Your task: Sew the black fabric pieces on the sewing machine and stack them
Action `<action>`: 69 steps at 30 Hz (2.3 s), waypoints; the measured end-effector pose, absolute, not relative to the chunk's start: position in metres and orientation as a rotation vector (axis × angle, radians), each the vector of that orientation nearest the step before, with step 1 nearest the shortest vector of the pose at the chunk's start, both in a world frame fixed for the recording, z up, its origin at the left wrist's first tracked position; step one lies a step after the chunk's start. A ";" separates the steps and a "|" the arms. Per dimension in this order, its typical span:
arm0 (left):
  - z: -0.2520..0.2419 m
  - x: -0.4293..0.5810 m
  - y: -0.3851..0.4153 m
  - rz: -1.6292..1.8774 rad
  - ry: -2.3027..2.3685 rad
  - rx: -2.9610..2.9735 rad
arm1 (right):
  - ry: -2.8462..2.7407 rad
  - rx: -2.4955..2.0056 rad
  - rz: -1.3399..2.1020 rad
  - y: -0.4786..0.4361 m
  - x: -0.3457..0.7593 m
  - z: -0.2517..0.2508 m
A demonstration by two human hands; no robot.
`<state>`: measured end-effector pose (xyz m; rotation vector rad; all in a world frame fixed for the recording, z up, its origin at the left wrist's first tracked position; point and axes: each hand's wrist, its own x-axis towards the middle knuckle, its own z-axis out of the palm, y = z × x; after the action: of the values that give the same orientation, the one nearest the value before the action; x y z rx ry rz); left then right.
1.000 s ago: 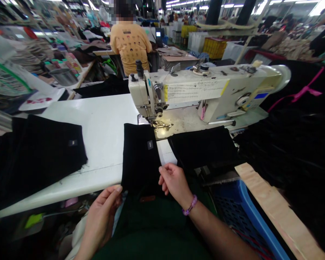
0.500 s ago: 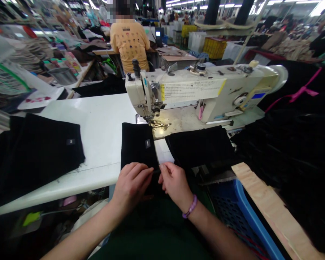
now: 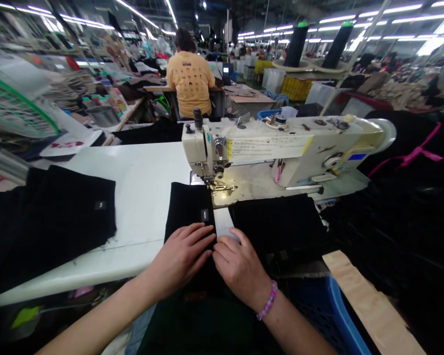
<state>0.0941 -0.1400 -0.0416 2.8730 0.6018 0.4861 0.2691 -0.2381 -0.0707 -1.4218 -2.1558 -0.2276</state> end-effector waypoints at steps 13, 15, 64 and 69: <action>-0.052 0.098 -0.115 0.519 0.527 2.898 | -2.142 -1.491 -0.144 -0.204 0.274 -0.059; -0.050 0.099 -0.113 0.552 0.499 2.862 | -2.148 -1.499 -0.146 -0.196 0.275 -0.058; -0.060 0.129 0.000 0.539 0.584 2.841 | -2.066 -1.478 -0.123 -0.191 0.236 -0.074; -0.065 0.123 -0.020 0.457 0.826 2.787 | -1.853 -1.692 -0.323 -0.217 0.256 -0.069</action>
<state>0.1234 -0.0204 -0.0655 2.7873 0.8264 0.4569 0.2558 -0.2168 -0.0686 -1.6921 -1.8533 -0.3226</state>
